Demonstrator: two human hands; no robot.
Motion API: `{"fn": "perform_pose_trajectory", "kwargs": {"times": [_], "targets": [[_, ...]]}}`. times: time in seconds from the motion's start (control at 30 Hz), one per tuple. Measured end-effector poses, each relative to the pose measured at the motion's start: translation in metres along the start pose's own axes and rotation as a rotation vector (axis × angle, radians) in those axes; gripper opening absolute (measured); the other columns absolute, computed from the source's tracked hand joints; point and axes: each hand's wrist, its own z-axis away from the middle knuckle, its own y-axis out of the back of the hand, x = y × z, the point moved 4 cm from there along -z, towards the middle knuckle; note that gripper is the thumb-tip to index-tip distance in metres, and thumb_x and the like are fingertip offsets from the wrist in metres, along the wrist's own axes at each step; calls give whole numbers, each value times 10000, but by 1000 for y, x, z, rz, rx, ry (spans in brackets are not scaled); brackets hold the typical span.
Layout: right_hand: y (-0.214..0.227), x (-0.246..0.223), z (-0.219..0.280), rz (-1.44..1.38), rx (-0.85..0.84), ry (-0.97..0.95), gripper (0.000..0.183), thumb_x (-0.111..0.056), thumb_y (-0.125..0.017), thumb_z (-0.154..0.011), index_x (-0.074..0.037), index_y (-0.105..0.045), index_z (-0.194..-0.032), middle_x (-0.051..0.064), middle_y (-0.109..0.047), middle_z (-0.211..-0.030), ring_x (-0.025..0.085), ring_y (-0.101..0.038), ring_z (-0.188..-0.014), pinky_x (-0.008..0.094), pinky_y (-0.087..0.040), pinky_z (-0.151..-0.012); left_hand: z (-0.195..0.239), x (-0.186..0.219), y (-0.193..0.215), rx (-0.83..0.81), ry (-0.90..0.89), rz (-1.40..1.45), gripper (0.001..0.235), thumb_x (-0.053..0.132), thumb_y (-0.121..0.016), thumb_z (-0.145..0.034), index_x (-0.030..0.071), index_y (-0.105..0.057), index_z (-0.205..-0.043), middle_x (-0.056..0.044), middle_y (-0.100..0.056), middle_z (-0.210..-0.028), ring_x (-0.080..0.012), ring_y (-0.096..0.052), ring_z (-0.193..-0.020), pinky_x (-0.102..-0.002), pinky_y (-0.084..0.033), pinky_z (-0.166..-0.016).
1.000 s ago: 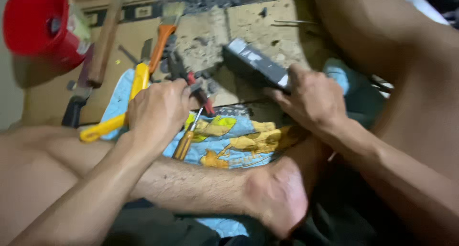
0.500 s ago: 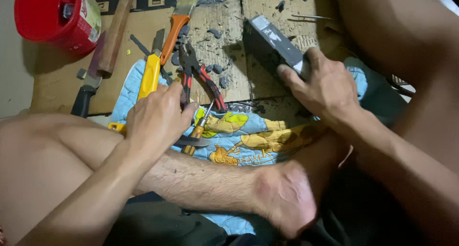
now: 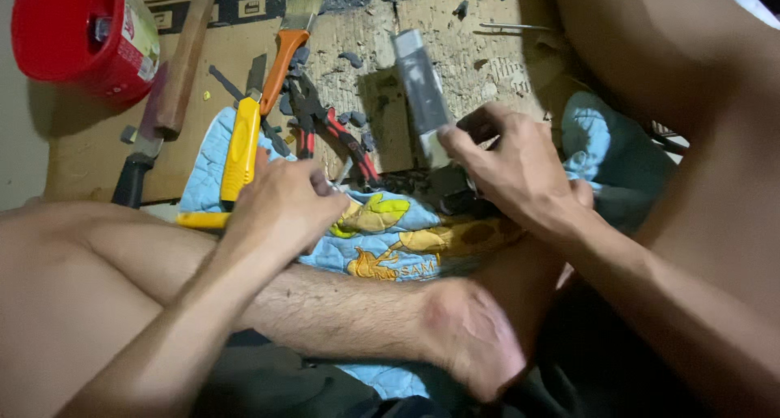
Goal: The person sits on the floor and uses pliers to pry open the casing of a small electronic device. They remove the outer shell to reveal the internal circuit board and components, then continue to manipulate the device with their hands.
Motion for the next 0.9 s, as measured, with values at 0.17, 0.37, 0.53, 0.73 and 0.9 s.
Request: {"fn": "perform_pose_trajectory", "kwargs": {"times": [0.17,0.37,0.53,0.73,0.9], "targets": [[-32,16,-15,89,12,65,494,-537,-605,-943,-103,-673,-1168,150,-673,-986,393,-673,-1034,552,-528,-906,7,10,23,-87,104,-28,492,405,-568,-841,26,-718,-1117,-294,-677,-1144,-498,-624,-1186,-592,-466,-1015],[-41,24,-20,82,-129,-99,655,-624,-360,-987,-153,-519,-1413,150,-536,-1196,374,-592,-1187,547,-492,-999,19,47,24,76,-102,38,393,256,-530,-949,-19,-658,-1199,-267,-694,-1022,-451,-675,-1067,-558,-517,-908],[-36,17,-18,49,-185,-86,820,-728,-368,-932,-120,-475,-1473,176,-530,-1244,385,-563,-1242,540,-463,-1039,28,78,7,148,-297,99,337,139,-464,-993,-54,-652,-1195,-242,-692,-917,-393,-717,-928,-486,-586,-802],[-40,13,-18,97,-222,-99,682,-598,-371,-948,-119,-434,-1430,192,-502,-1321,379,-524,-1245,521,-364,-1068,41,82,-4,189,-222,212,307,116,-486,-1012,19,-617,-1273,-222,-736,-1024,-380,-737,-915,-515,-597,-780],[-26,-9,-1,173,-385,-185,867,-613,-466,-801,-218,-267,-1547,124,-366,-1369,400,-528,-1268,566,-337,-1073,45,73,-5,29,-12,365,459,319,-404,-989,229,-635,-1375,-94,-690,-1309,-386,-619,-1195,-526,-466,-979]]}}
